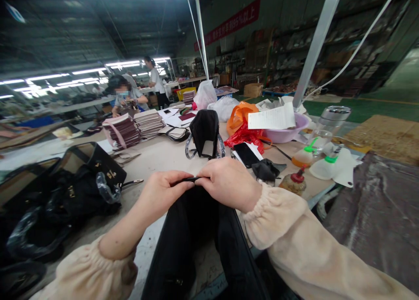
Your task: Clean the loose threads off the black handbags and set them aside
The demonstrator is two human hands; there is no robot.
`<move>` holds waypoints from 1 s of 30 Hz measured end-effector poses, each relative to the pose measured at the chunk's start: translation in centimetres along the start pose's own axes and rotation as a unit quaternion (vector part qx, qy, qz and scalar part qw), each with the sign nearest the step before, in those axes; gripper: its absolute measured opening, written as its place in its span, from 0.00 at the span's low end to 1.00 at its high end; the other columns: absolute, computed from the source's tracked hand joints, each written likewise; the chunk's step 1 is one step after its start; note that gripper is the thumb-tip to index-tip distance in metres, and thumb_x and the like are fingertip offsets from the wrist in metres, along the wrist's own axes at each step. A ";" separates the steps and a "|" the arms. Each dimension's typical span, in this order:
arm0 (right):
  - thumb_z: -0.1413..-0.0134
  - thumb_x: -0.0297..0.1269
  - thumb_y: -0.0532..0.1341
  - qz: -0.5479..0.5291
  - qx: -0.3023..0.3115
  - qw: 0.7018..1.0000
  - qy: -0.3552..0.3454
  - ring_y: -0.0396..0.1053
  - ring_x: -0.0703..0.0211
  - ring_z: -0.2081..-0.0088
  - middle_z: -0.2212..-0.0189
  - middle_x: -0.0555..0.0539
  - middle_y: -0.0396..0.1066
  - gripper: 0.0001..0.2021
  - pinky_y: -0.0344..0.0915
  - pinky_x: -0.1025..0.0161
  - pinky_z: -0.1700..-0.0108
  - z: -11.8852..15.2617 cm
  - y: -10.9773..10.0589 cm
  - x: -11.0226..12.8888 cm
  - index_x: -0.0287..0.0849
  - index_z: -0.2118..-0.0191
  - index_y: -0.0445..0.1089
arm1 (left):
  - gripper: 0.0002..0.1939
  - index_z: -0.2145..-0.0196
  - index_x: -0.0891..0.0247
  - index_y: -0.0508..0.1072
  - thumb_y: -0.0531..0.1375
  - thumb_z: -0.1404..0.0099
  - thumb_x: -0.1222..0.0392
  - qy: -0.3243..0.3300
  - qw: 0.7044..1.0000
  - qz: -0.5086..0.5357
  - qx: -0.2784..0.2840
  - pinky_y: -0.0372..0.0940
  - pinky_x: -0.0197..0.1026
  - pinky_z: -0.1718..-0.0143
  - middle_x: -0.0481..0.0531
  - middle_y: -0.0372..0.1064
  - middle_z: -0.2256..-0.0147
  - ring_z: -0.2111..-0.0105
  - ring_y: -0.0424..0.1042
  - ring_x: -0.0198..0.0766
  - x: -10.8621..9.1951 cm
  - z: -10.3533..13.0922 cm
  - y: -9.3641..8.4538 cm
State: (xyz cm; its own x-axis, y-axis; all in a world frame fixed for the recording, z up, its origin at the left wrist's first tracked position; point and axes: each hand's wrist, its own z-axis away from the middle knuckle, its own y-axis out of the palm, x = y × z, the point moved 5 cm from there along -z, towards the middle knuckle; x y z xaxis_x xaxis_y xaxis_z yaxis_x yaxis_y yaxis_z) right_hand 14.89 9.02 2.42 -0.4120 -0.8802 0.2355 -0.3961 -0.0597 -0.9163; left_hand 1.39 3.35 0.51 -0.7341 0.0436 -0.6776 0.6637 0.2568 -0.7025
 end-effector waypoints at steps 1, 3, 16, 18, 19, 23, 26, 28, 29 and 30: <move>0.42 0.39 0.56 0.002 -0.001 1.000 0.001 0.70 0.61 0.65 0.68 0.47 0.76 0.11 0.60 0.67 0.62 0.0 0.0 0.0 0.45 0.63 0.77 | 0.09 0.65 0.57 0.79 0.60 0.43 0.60 -0.002 1.000 -0.003 -0.001 0.67 0.39 0.61 0.45 0.77 0.66 0.65 0.75 0.40 0.0 0.0 0.0; 0.42 0.39 0.57 0.004 -0.002 1.000 0.005 0.70 0.61 0.66 0.68 0.48 0.76 0.11 0.60 0.67 0.63 -0.1 0.1 0.0 0.45 0.63 0.77 | 0.08 0.65 0.57 0.79 0.60 0.43 0.60 -0.005 1.000 -0.004 -0.002 0.67 0.39 0.60 0.46 0.77 0.66 0.65 0.75 0.40 0.1 -0.1 -0.1; 0.44 0.38 0.57 0.005 0.002 1.000 0.025 0.70 0.60 0.66 0.70 0.48 0.75 0.10 0.59 0.66 0.63 -0.5 0.2 -0.1 0.45 0.66 0.77 | 0.08 0.66 0.57 0.79 0.59 0.42 0.60 -0.012 1.000 0.014 0.011 0.66 0.38 0.62 0.45 0.77 0.67 0.66 0.74 0.38 0.3 -0.3 0.0; 0.44 0.38 0.57 0.011 0.007 1.000 0.027 0.70 0.60 0.66 0.71 0.48 0.75 0.10 0.59 0.66 0.63 -0.5 0.2 -0.2 0.45 0.67 0.77 | 0.09 0.65 0.58 0.78 0.59 0.43 0.61 -0.008 0.999 0.032 0.028 0.66 0.37 0.64 0.45 0.77 0.67 0.67 0.74 0.38 0.4 -0.4 0.1; 0.43 0.38 0.57 0.014 0.009 0.999 0.027 0.70 0.60 0.67 0.71 0.48 0.75 0.11 0.59 0.67 0.64 -0.5 0.2 -0.2 0.44 0.68 0.76 | 0.10 0.64 0.58 0.78 0.59 0.44 0.63 -0.009 0.998 0.042 0.037 0.66 0.36 0.65 0.45 0.77 0.67 0.67 0.74 0.37 0.5 -0.4 0.2; 0.43 0.39 0.56 0.020 0.008 0.999 0.027 0.70 0.60 0.67 0.71 0.47 0.75 0.12 0.59 0.66 0.64 -0.6 0.3 -0.2 0.44 0.68 0.76 | 0.12 0.63 0.59 0.77 0.58 0.46 0.66 -0.024 0.996 0.058 0.058 0.65 0.34 0.69 0.44 0.76 0.69 0.69 0.73 0.35 0.8 -0.4 0.3; 0.43 0.39 0.56 0.019 0.009 0.999 0.031 0.70 0.61 0.67 0.71 0.48 0.74 0.12 0.58 0.66 0.64 -0.6 0.4 -0.3 0.44 0.69 0.76 | 0.10 0.65 0.59 0.77 0.58 0.45 0.65 -0.027 0.997 0.044 0.055 0.64 0.34 0.67 0.43 0.76 0.69 0.69 0.73 0.35 0.5 -0.5 0.1; 0.43 0.39 0.56 0.019 0.011 0.999 0.033 0.70 0.61 0.67 0.71 0.48 0.74 0.12 0.58 0.66 0.64 -0.6 0.5 -0.3 0.44 0.69 0.76 | 0.09 0.66 0.59 0.78 0.59 0.44 0.64 -0.030 0.998 0.033 0.048 0.64 0.33 0.67 0.43 0.76 0.69 0.68 0.73 0.34 0.4 -0.5 0.0; 0.43 0.39 0.56 0.021 0.012 0.999 0.033 0.70 0.61 0.67 0.71 0.48 0.74 0.12 0.58 0.66 0.64 -0.7 0.5 -0.2 0.44 0.69 0.76 | 0.09 0.66 0.59 0.78 0.59 0.44 0.63 -0.032 0.998 0.029 0.043 0.63 0.33 0.67 0.43 0.76 0.69 0.68 0.73 0.34 0.3 -0.5 -0.1; 0.43 0.39 0.56 0.023 0.012 0.999 0.032 0.70 0.61 0.67 0.71 0.48 0.74 0.12 0.58 0.66 0.64 -0.7 0.5 -0.2 0.44 0.69 0.76 | 0.09 0.66 0.58 0.78 0.59 0.43 0.63 -0.036 0.998 0.025 0.040 0.63 0.33 0.67 0.42 0.76 0.69 0.68 0.73 0.34 0.2 -0.5 -0.1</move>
State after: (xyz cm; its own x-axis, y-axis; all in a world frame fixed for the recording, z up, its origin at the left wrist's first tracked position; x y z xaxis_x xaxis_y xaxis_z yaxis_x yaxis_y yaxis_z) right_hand 14.25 9.51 2.13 -0.4817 -0.8500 0.2135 -0.3564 -0.0326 -0.9338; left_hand 1.05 3.81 0.55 -0.6898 -0.0150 -0.7238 0.7104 0.1785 -0.6807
